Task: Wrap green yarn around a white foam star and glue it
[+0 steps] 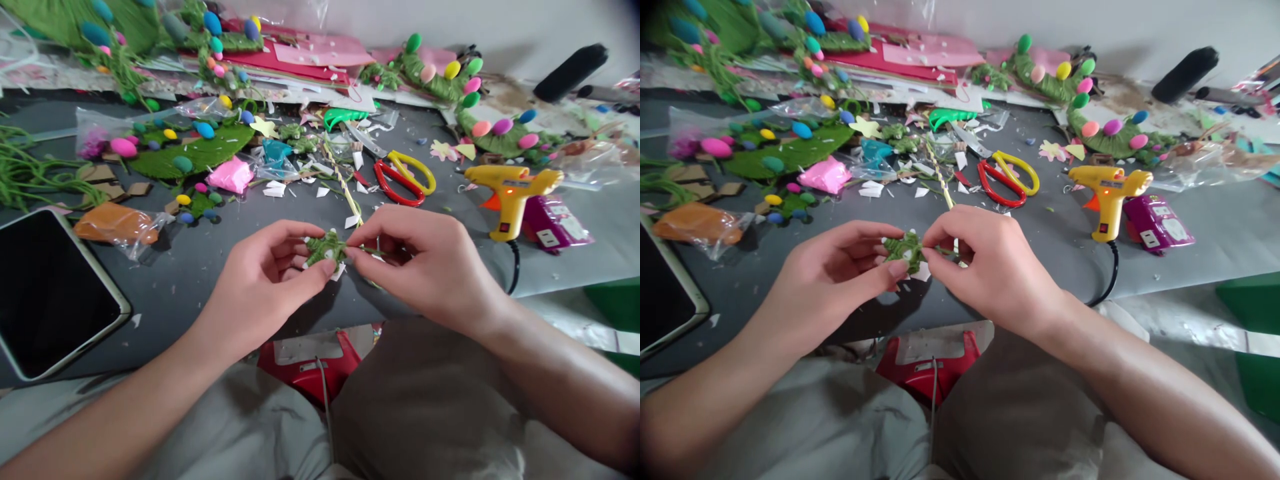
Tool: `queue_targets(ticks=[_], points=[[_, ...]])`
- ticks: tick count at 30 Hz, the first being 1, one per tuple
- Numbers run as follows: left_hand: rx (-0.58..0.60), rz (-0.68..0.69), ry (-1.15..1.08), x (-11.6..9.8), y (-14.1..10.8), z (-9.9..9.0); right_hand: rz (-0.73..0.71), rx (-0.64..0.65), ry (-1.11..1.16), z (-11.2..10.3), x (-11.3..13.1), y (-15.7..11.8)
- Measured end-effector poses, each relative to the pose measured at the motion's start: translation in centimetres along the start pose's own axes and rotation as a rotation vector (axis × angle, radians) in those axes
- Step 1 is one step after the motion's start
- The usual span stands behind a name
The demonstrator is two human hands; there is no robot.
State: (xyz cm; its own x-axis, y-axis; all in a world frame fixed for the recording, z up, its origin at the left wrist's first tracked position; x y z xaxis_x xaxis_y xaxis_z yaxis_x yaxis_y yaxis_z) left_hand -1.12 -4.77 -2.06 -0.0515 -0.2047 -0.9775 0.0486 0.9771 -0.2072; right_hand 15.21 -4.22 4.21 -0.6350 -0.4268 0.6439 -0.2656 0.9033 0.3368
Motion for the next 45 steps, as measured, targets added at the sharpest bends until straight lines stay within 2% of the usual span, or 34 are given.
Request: queue_targets(ticks=[5, 12, 17, 26, 31, 34, 37, 41, 45], points=[[-0.008, 0.03, 0.026, 0.2, 0.1, 0.1, -0.011, -0.006, -0.001, -0.2, 0.6, 0.0], [0.004, 0.038, 0.004, 0.0, 0.2, 0.4, 0.064, 0.045, 0.06, 0.3, 0.4, -0.1], [0.035, -0.001, -0.059, -0.1, 0.0, 0.7, -0.042, 0.028, 0.04, 0.6, 1.0, -0.1], [0.062, -0.058, -0.209, 0.5, 0.0, 0.7, -0.225, 0.076, -0.093, 1.1, 2.0, -0.9], [0.073, -0.132, -0.293, 1.3, 0.2, 0.6, -0.38, 0.101, -0.331, 1.3, 2.8, -1.5], [0.067, -0.158, -0.304, 1.5, 0.2, 0.5, -0.425, 0.131, -0.435, 1.4, 3.0, -1.7], [0.067, -0.168, -0.309, 1.5, 0.3, 0.5, -0.406, 0.144, -0.369, 1.2, 2.9, -1.7], [0.068, -0.174, -0.321, 1.5, 0.4, 0.7, -0.324, 0.093, -0.165, 0.4, 2.6, -1.3], [0.063, -0.165, -0.311, 1.3, 0.4, 0.6, -0.308, 0.092, -0.13, 0.3, 2.4, -1.2]])
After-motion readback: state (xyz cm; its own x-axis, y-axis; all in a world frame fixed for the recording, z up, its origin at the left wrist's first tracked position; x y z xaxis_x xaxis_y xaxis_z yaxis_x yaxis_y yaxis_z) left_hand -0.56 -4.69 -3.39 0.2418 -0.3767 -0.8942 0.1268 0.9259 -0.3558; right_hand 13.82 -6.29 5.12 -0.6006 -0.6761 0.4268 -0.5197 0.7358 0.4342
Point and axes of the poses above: each hand's wrist, its own y-axis towards the middle knuckle, its own z-axis out of the palm, x = y × z, the point moved 8 cm from there along y, towards the middle knuckle, and after that the axes turned 8 degrees about -x, right-handed, at the moved point
